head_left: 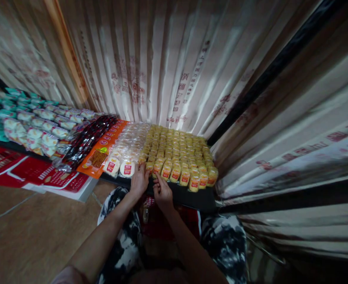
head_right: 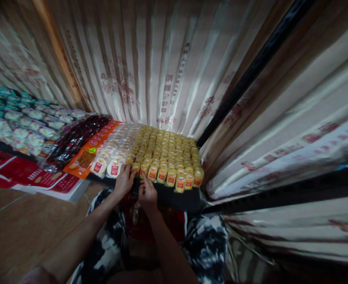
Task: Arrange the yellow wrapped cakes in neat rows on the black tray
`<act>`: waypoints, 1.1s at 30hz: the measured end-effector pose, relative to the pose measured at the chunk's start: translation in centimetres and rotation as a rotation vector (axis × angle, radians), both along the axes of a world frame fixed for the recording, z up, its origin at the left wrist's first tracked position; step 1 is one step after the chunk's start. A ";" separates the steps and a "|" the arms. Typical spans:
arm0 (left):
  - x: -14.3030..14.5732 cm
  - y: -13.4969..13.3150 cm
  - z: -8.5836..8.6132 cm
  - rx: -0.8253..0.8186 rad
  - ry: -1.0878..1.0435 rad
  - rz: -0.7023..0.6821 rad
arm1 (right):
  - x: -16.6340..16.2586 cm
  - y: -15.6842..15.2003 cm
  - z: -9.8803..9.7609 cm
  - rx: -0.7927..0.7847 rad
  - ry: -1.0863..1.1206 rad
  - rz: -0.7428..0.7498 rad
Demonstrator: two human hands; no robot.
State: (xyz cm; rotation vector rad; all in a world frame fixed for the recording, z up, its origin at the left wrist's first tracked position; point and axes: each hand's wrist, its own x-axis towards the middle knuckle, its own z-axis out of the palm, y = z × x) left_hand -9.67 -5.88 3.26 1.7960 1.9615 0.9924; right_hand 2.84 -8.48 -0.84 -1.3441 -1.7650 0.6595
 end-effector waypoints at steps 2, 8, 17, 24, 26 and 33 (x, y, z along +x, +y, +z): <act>0.1 0.1 -0.6 0.081 -0.065 0.023 | -0.1 0.0 0.1 0.000 -0.013 -0.019; 0.2 -0.1 -2.0 0.173 -0.135 0.079 | -0.2 0.0 0.0 0.029 0.012 -0.065; 0.2 -0.2 -3.3 0.231 -0.058 0.060 | -0.2 0.0 0.0 0.013 0.008 -0.065; 0.0 0.0 -4.1 0.237 -0.038 -0.046 | -0.6 0.1 0.2 0.015 -0.043 -0.075; -0.1 0.0 -4.2 0.231 -0.025 -0.062 | -0.7 0.1 0.2 0.003 -0.050 -0.082; -0.3 -0.6 -4.6 0.278 -0.024 -0.044 | -0.3 -0.4 0.1 0.030 -0.039 -0.046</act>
